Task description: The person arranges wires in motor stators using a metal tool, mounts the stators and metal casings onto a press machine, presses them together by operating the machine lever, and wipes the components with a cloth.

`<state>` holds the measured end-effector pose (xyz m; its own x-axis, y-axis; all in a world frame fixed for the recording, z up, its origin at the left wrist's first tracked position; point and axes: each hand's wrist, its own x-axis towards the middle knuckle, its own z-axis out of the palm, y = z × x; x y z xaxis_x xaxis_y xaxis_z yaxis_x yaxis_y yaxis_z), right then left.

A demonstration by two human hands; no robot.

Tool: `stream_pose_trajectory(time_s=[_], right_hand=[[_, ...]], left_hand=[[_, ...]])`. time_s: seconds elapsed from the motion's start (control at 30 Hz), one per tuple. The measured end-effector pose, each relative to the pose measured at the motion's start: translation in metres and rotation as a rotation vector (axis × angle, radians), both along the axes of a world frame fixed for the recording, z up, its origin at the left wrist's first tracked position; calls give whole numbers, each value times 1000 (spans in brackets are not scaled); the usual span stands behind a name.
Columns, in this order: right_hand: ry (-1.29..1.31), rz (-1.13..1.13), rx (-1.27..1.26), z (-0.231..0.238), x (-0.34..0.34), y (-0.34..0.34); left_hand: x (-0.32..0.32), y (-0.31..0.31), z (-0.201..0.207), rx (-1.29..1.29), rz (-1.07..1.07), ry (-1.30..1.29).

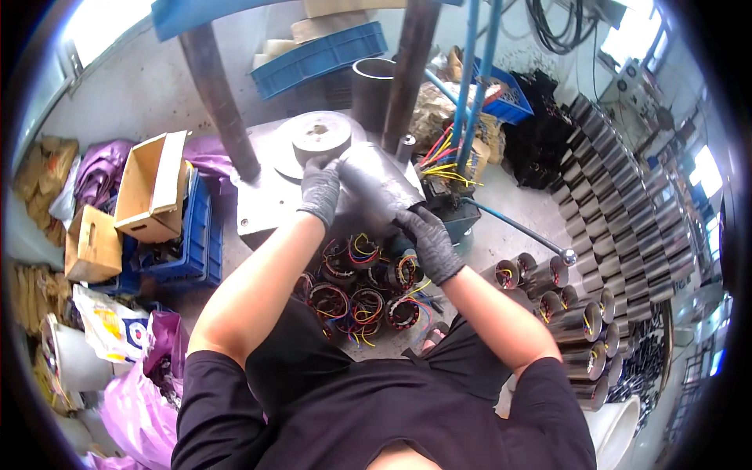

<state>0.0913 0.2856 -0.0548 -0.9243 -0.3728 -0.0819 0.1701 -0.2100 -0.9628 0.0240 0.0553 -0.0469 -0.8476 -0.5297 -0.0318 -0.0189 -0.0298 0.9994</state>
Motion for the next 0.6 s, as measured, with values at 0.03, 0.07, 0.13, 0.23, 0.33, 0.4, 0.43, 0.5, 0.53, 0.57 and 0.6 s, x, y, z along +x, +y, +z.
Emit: stream_pose_trajectory(time_s=[0.03, 0.07, 0.13, 0.23, 0.33, 0.4, 0.43, 0.5, 0.53, 0.57, 0.6], right_hand=[[-69, -115, -66, 8, 7, -22], [-66, -88, -47, 6, 6, -37], [-71, -251, -43, 0, 2, -60], [15, -186, -113, 21, 16, -89], [198, -196, -46, -17, -14, -89], [419, -186, 422, -11, -10, -94], [277, -191, 251, 1, 0, -100], [302, -177, 387, 30, 7, -111], [331, -182, 477, 42, 6, -115], [629, -157, 665, 35, -9, -110], [774, -103, 808, 30, -23, -104]], left_hand=[[8, -3, -3, 278, 88, 8], [11, -11, -11, 593, -38, 74], [20, -10, -17, 786, -197, -36], [35, -1, -4, 616, -345, -303], [14, -10, -20, 544, -370, -332], [13, -20, -27, 266, -326, -276], [16, -15, -20, 266, -259, -291], [27, -21, -1, 238, -228, -307], [25, -22, -2, 253, -221, -300], [21, -24, -6, 336, -226, -244], [17, -25, -9, 416, -232, -190]])
